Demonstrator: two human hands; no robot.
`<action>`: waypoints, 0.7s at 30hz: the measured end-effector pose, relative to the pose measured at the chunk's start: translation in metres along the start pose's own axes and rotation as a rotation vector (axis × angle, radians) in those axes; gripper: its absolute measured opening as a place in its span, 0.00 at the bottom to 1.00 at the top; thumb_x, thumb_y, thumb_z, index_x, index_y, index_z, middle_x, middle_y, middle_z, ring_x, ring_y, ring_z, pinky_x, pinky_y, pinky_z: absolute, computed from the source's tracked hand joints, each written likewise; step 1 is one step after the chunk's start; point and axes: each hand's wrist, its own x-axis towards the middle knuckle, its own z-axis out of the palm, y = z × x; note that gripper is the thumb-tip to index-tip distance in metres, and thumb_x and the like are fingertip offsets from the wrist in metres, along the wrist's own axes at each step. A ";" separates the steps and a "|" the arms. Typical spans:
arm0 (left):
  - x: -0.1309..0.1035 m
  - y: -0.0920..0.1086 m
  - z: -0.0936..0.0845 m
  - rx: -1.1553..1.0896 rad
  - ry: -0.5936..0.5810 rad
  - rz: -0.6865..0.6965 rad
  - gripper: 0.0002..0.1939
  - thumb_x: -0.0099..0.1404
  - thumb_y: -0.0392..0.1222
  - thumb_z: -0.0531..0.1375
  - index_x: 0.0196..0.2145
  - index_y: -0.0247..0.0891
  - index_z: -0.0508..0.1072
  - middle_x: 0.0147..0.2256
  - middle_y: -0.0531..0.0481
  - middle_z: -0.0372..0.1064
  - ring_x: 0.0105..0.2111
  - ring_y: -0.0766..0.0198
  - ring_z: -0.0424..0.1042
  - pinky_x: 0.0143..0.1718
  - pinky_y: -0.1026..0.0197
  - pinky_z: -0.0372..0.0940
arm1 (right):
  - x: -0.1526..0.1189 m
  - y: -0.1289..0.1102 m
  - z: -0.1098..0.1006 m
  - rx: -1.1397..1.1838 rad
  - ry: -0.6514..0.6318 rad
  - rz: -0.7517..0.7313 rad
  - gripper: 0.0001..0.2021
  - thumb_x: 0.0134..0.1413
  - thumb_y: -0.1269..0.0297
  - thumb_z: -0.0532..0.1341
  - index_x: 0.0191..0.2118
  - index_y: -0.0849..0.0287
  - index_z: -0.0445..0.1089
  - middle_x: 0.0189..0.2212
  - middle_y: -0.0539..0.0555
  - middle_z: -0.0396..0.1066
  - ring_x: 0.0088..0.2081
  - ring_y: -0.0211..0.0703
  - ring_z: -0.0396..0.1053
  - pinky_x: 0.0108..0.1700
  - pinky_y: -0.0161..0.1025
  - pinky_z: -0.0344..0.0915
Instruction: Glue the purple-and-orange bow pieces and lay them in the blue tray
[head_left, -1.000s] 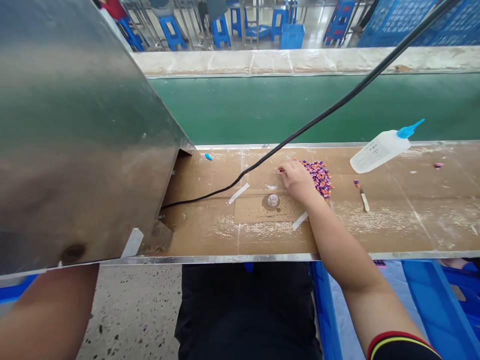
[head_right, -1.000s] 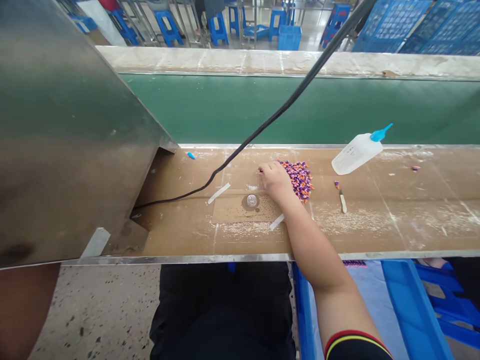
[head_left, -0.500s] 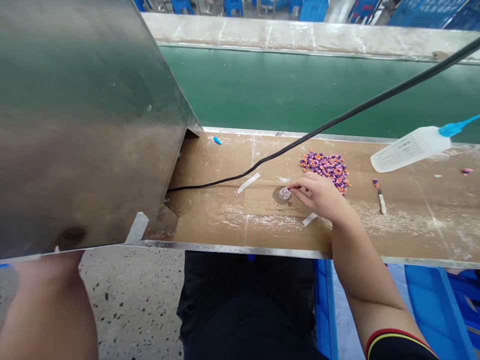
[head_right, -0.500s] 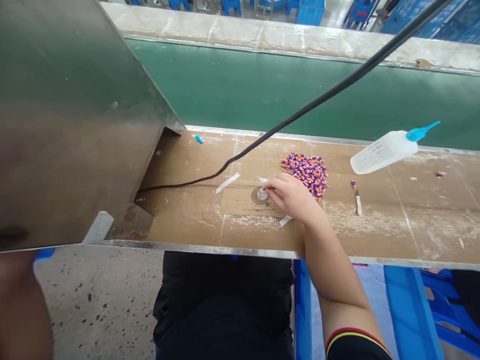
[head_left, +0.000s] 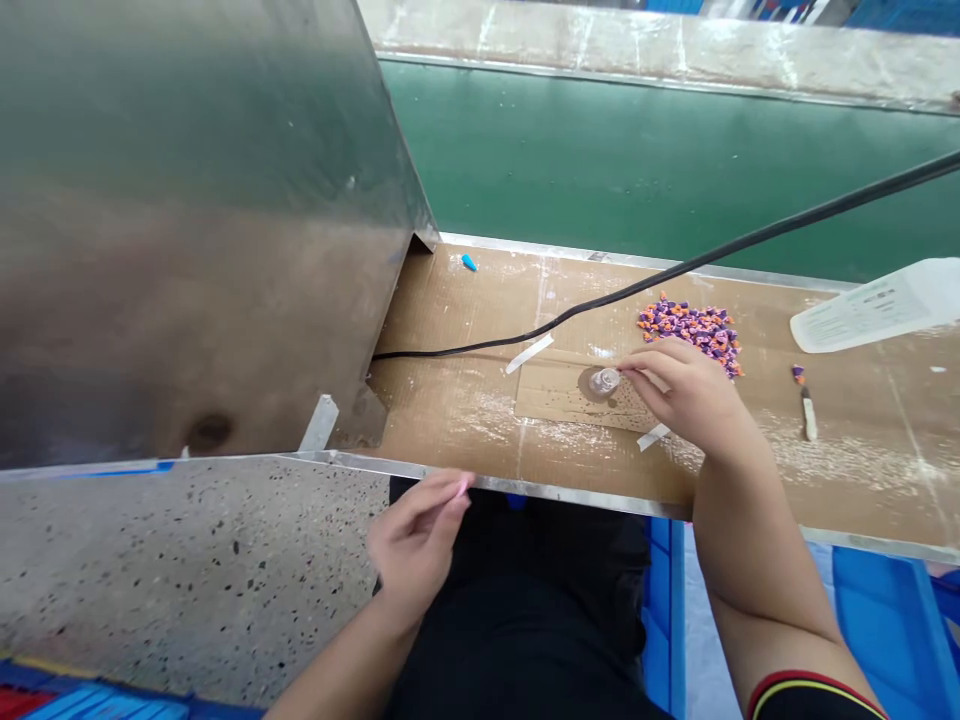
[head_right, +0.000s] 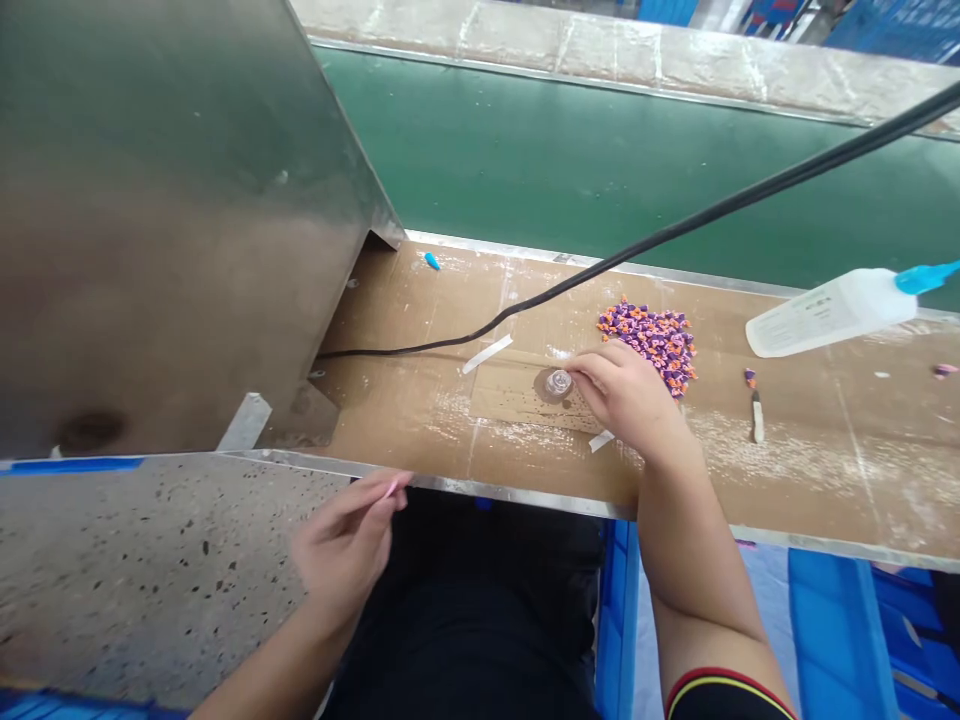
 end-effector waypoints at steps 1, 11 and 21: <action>0.001 -0.003 0.020 -0.095 -0.046 -0.043 0.03 0.67 0.45 0.72 0.40 0.48 0.86 0.39 0.48 0.84 0.37 0.61 0.84 0.38 0.61 0.80 | -0.001 -0.002 -0.002 -0.006 0.056 0.021 0.08 0.71 0.62 0.62 0.43 0.50 0.80 0.39 0.56 0.81 0.41 0.51 0.77 0.46 0.50 0.75; 0.040 0.000 0.113 -0.520 -0.188 -0.465 0.23 0.54 0.60 0.78 0.36 0.37 0.86 0.30 0.43 0.81 0.31 0.61 0.83 0.31 0.67 0.78 | -0.027 -0.048 0.038 -0.017 0.732 0.117 0.06 0.67 0.71 0.66 0.44 0.52 0.78 0.38 0.54 0.82 0.37 0.43 0.78 0.33 0.40 0.73; 0.037 -0.001 0.127 -0.179 -0.275 0.063 0.06 0.67 0.38 0.70 0.42 0.44 0.87 0.40 0.47 0.84 0.39 0.61 0.85 0.45 0.64 0.81 | -0.049 -0.105 0.070 0.581 0.704 0.409 0.04 0.71 0.66 0.63 0.46 0.53 0.76 0.40 0.54 0.78 0.38 0.44 0.82 0.30 0.37 0.79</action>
